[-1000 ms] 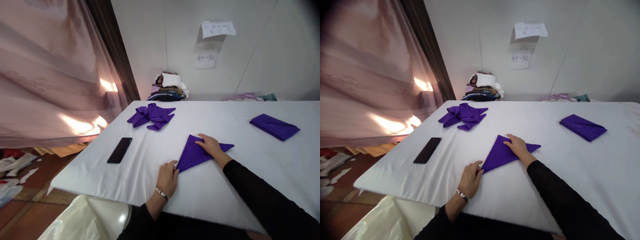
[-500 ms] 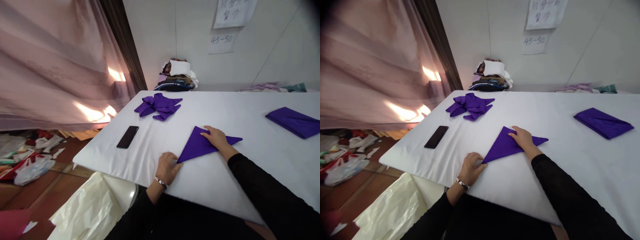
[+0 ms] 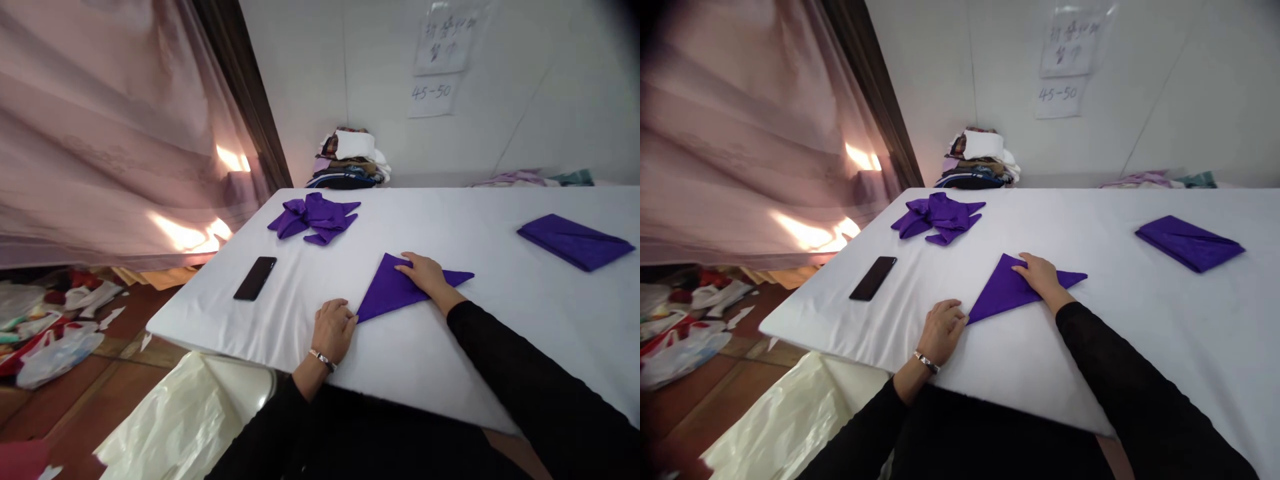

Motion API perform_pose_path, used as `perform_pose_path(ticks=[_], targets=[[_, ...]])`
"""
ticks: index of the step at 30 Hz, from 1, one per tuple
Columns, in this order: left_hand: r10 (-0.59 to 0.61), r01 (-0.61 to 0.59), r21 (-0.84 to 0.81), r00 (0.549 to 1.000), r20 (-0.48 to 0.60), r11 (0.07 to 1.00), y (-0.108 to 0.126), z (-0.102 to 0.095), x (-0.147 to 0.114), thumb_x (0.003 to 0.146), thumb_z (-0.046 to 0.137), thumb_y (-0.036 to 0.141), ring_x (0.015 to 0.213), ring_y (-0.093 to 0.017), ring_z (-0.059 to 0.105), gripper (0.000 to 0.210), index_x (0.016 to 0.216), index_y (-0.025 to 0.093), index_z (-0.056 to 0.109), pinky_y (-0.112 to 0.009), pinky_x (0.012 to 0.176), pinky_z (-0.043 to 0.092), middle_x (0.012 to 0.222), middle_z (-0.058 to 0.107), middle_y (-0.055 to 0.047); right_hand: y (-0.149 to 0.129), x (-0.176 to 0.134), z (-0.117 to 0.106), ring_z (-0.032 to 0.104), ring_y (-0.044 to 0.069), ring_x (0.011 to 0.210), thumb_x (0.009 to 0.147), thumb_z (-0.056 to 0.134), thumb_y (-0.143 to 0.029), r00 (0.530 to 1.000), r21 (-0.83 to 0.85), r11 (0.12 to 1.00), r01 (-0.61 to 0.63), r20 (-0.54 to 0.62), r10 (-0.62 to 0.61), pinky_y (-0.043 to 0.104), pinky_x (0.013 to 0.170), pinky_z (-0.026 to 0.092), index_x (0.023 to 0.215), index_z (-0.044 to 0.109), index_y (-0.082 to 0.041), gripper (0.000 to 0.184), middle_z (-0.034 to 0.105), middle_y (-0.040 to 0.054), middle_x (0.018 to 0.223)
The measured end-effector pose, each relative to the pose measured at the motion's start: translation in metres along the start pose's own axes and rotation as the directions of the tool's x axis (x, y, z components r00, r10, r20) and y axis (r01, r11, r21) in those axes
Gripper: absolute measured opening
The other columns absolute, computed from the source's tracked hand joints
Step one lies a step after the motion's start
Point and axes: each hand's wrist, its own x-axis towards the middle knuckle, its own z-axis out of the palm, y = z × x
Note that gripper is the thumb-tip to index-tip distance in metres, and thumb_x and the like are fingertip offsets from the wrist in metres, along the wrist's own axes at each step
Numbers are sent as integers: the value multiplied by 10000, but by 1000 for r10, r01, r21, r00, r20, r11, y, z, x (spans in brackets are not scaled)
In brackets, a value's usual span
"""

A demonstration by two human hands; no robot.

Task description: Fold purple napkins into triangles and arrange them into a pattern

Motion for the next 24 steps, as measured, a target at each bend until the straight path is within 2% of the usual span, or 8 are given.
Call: perform_pose_path(ticks=[3,5,7,10,14,19,24], targets=[[138,-137,19,990,-31,990,24,0,21,849,494,263,1110,-202,464,126,897,218,602,-400,932,365,1150,569,-51,-1,0,0,595,263,966,816,494,-517,1000,9,1000,19,-19,-19,346,771,447,1185,544,-233,469,657,66,1064],[257,-257,28,966,8,966,45,9,40,870,452,275,1152,-193,441,189,1000,221,579,-396,985,332,1199,553,-46,-1,1,1,592,257,980,820,498,-499,999,13,999,39,-35,-38,346,785,447,1195,534,-228,464,650,67,1085],[326,-332,63,942,83,941,62,25,59,881,419,296,1221,-207,385,281,1121,204,532,-411,1035,281,1275,508,-56,0,2,2,590,252,989,827,501,-462,998,14,999,46,-34,-45,344,795,447,1207,523,-218,452,643,71,1100],[302,-337,158,930,210,928,70,57,82,876,397,379,1319,-255,241,480,1284,127,409,-438,1083,194,1399,371,-110,0,2,4,578,241,1013,843,488,-417,998,30,998,49,-28,-49,337,821,440,1213,517,-204,428,625,76,1135],[186,-273,241,926,329,931,58,83,96,866,309,519,1349,-274,155,675,1361,60,293,-448,1094,156,1443,278,-151,-2,1,4,535,234,1069,852,479,-421,994,32,996,85,-72,-82,333,874,408,1220,502,-186,437,584,90,1192],[173,-270,271,926,335,924,49,87,97,868,252,533,1354,-270,136,697,1368,49,282,-451,1096,148,1458,233,-154,4,1,-4,548,238,963,888,392,-459,987,-49,990,131,-88,-135,339,822,399,1239,467,-163,465,608,114,1050],[196,-285,279,932,306,917,49,87,96,867,285,506,1349,-270,163,661,1353,60,322,-453,1088,171,1450,250,-158,36,4,-15,532,229,951,914,324,-457,981,-86,983,160,-99,-168,337,834,373,1255,450,-159,470,607,106,1018]])
